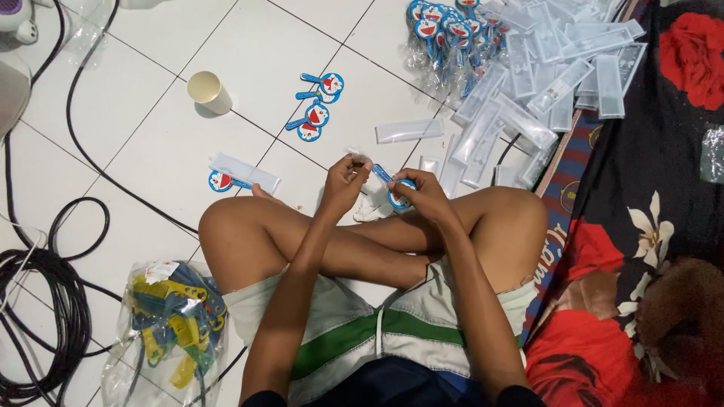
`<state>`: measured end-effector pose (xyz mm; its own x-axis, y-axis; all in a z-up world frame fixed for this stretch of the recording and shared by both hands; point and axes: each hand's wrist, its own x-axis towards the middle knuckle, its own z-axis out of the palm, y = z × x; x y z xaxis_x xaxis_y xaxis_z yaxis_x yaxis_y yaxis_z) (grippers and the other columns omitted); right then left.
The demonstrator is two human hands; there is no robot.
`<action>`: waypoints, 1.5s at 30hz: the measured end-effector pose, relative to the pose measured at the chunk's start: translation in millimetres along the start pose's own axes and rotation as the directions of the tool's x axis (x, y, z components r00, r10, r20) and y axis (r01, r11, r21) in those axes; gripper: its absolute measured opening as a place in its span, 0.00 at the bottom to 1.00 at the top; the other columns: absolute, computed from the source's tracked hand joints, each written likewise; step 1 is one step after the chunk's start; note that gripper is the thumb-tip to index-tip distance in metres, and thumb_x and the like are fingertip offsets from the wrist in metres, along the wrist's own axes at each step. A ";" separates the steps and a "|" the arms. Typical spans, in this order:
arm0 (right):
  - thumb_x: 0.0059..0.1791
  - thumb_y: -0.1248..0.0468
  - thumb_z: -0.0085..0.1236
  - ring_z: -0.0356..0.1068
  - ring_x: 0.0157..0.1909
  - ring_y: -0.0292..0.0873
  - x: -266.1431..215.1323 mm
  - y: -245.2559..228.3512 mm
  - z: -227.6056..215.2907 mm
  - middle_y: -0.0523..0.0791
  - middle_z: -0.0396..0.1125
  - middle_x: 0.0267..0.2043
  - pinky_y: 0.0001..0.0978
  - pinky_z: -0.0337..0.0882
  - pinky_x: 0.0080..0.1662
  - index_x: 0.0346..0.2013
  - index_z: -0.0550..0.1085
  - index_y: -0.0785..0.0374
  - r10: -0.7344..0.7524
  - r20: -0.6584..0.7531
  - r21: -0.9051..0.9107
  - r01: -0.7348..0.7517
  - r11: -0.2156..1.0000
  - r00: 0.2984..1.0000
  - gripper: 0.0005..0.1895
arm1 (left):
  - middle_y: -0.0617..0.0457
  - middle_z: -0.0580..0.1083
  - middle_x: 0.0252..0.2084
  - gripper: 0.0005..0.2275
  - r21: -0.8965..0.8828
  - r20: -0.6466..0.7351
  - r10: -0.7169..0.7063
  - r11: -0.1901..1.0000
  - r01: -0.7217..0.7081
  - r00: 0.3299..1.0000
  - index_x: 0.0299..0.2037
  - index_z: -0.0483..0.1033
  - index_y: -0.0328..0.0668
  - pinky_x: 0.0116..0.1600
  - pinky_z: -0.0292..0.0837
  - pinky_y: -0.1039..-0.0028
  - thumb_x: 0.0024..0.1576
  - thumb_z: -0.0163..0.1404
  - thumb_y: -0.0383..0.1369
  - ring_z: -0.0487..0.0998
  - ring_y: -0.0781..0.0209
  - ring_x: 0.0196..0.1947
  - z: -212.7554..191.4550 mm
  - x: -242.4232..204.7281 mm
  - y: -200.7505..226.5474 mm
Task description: Assembling small hand mirrors by pressing circular mirror glass into blue plastic frames.
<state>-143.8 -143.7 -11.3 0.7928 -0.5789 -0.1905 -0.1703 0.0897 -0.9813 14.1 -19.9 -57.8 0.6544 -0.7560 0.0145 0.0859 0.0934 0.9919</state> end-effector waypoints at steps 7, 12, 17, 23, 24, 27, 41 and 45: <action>0.47 0.72 0.60 0.68 0.29 0.37 -1.4 -8.4 3.2 0.46 0.69 0.22 0.31 0.72 0.38 0.32 0.77 0.66 -0.066 0.005 -0.046 0.066 0.997 0.998 0.01 | 0.52 0.73 0.35 0.07 -0.054 0.001 0.006 0.999 -0.006 1.000 0.41 0.75 0.33 0.41 0.76 0.78 0.64 0.53 0.31 0.75 0.69 0.33 0.0 0.8 -1.5; 0.49 0.70 0.64 0.74 0.36 0.47 0.3 10.7 4.9 0.52 0.74 0.33 0.39 0.71 0.45 0.41 0.79 0.65 -0.282 -0.025 -0.325 0.259 0.909 0.959 0.06 | 0.55 0.70 0.31 0.04 -0.081 -0.023 -0.007 0.997 0.005 1.000 0.40 0.73 0.36 0.40 0.72 0.79 0.64 0.52 0.29 0.75 0.69 0.29 0.6 0.1 6.9; 0.49 0.69 0.65 0.73 0.37 0.45 5.9 28.4 3.3 0.51 0.75 0.35 0.39 0.70 0.45 0.42 0.79 0.64 -0.310 -0.051 -0.361 0.272 0.892 0.949 0.07 | 0.55 0.70 0.30 0.05 -0.116 -0.030 -0.033 0.993 0.029 0.999 0.40 0.74 0.36 0.40 0.73 0.78 0.64 0.53 0.30 0.74 0.69 0.29 0.8 -0.1 12.7; 0.47 0.68 0.59 0.64 0.31 0.37 -0.4 1.6 5.4 0.43 0.66 0.25 0.30 0.67 0.39 0.34 0.78 0.64 -0.047 -0.088 -0.105 0.038 0.994 0.995 0.03 | 0.55 0.71 0.33 0.07 -0.147 0.016 -0.073 0.986 0.075 0.997 0.44 0.76 0.34 0.41 0.75 0.79 0.62 0.56 0.31 0.74 0.69 0.32 0.6 -1.1 11.3; 0.46 0.66 0.59 0.63 0.29 0.35 0.4 1.2 6.2 0.42 0.65 0.24 0.26 0.66 0.37 0.34 0.78 0.64 0.019 -0.106 -0.047 -0.024 0.999 0.994 0.04 | 0.54 0.71 0.34 0.08 -0.145 0.033 -0.075 0.986 0.079 0.997 0.45 0.76 0.33 0.41 0.75 0.78 0.62 0.57 0.31 0.74 0.69 0.33 -0.4 -0.3 11.1; 0.46 0.66 0.59 0.63 0.28 0.34 0.0 -4.2 7.3 0.42 0.64 0.22 0.23 0.65 0.34 0.32 0.78 0.63 0.052 -0.116 -0.012 -0.054 0.998 0.992 0.04 | 0.54 0.72 0.34 0.09 -0.147 0.042 -0.075 0.986 0.081 0.996 0.46 0.77 0.33 0.42 0.75 0.78 0.63 0.57 0.32 0.74 0.69 0.33 -1.6 0.5 10.0; 0.47 0.67 0.59 0.60 0.23 0.30 3.8 2.9 6.4 0.39 0.61 0.20 0.18 0.63 0.27 0.29 0.75 0.62 0.138 -0.062 0.115 -0.131 0.985 0.988 0.03 | 0.49 0.75 0.34 0.07 -0.185 0.058 -0.050 0.981 0.060 0.997 0.46 0.78 0.31 0.44 0.75 0.77 0.62 0.55 0.27 0.76 0.68 0.30 -0.4 -2.7 19.0; 0.47 0.68 0.60 0.61 0.21 0.30 4.8 6.6 5.0 0.41 0.62 0.19 0.18 0.63 0.27 0.28 0.76 0.64 0.145 -0.040 0.155 -0.137 0.978 0.989 0.03 | 0.48 0.75 0.35 0.07 -0.128 0.063 -0.024 0.991 0.032 0.998 0.46 0.77 0.32 0.45 0.74 0.77 0.63 0.55 0.28 0.76 0.69 0.31 -0.8 -1.1 12.6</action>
<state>-138.2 -141.8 -18.8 0.7355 -0.5921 -0.3293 -0.1843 0.2929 -0.9382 15.0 -17.4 -45.4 0.6039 -0.7971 -0.0012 0.2020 0.1515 0.9676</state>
